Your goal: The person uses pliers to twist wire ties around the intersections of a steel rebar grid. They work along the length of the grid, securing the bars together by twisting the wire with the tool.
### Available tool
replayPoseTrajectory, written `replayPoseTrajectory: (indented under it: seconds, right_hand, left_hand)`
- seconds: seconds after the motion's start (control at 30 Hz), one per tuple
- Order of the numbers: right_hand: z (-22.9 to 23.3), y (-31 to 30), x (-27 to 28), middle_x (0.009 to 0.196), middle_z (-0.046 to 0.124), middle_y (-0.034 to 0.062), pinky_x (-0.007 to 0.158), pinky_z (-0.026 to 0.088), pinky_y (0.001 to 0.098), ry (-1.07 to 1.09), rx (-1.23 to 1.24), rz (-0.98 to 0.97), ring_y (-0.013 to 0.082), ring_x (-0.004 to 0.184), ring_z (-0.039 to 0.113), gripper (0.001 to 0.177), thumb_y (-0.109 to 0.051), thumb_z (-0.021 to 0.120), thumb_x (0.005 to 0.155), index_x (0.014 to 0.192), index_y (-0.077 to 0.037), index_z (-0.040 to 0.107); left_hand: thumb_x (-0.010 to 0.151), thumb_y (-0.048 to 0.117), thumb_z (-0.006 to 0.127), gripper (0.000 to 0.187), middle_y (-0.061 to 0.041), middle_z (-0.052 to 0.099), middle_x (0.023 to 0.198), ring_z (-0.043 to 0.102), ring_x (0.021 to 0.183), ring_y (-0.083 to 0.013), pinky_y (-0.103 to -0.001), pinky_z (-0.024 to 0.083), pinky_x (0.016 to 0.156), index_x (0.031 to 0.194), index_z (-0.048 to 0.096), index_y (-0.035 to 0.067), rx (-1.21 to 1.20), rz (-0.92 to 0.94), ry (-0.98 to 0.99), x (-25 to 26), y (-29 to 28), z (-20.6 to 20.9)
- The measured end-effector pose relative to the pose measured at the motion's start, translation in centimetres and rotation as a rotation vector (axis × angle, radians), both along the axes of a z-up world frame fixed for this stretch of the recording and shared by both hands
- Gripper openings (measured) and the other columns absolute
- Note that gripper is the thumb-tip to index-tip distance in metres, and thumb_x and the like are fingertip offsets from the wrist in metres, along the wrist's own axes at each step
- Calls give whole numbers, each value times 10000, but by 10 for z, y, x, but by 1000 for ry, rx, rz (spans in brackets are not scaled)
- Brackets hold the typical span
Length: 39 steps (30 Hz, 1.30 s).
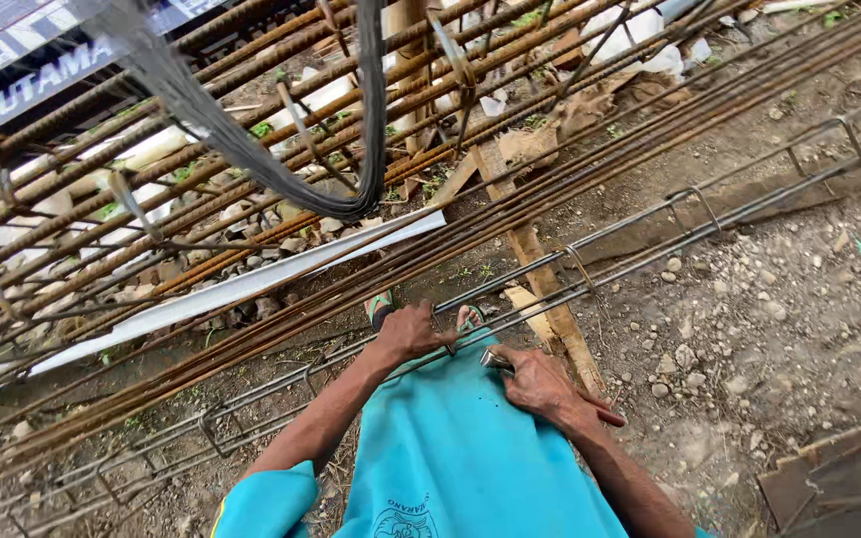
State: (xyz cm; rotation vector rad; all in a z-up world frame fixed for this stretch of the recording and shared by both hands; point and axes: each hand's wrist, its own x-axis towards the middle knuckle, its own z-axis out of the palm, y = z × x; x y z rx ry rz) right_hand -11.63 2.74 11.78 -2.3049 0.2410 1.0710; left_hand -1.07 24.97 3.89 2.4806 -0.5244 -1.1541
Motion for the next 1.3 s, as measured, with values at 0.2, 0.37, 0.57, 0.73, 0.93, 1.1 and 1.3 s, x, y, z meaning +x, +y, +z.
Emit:
replayPoseTrajectory:
  seconds: [0.2,0.37,0.57,0.73,0.93,1.1,1.3]
  right_hand:
    - [31,5,-3,1140,756,104,933,561,486,19,78,-189,348,1063,718,452,-162,573,873,1296,-306,637]
    - [-15,-40,-24,982,759,211,755,613,399,-57,47,-416,302,766,752,325,-141,532,935,1223,-157,682]
    - [28,-99,-3,918,732,254,675,614,416,-259,-40,-450,347,750,737,219,-130,510,1001,1171,-56,626]
    - [77,-60,28,951,760,213,695,619,343,-80,-64,-256,272,751,747,253,-132,546,976,1190,-94,675]
    - [36,-22,22,982,751,201,684,584,295,19,-12,9,241,761,716,337,-137,525,993,1308,-109,639]
    - [43,1,30,1130,717,242,848,592,418,104,-19,54,254,841,744,519,-70,591,923,1437,-107,528]
    - [27,27,50,1142,723,204,945,554,525,71,-80,242,347,1096,700,553,-83,570,902,1451,-145,531]
  left_hand:
    - [842,754,563,921,-321,649,1120,673,1016,-504,-601,550,847,1293,538,-49,14,1,107,1,4,-21]
    - [872,687,572,752,-216,701,1099,688,1069,-426,-566,557,879,1400,489,158,3,153,117,0,0,-2]
    - [923,430,587,487,-236,719,1139,714,1062,-387,-510,566,927,1274,641,98,-85,304,132,5,1,11]
    - [755,574,693,623,-220,738,1055,698,1057,-406,-530,568,901,1072,741,40,-57,319,152,8,1,38]
    - [650,796,700,1143,-282,549,1399,602,1217,-468,-570,520,1018,1418,476,-21,85,34,131,2,-3,45]
    - [653,859,656,1235,-268,560,1376,610,1196,-477,-589,513,1003,1478,367,-13,48,26,97,-4,0,22]
    - [666,794,718,1062,-281,635,1239,628,1147,-498,-578,531,959,1311,576,-38,-87,56,133,0,9,-2]
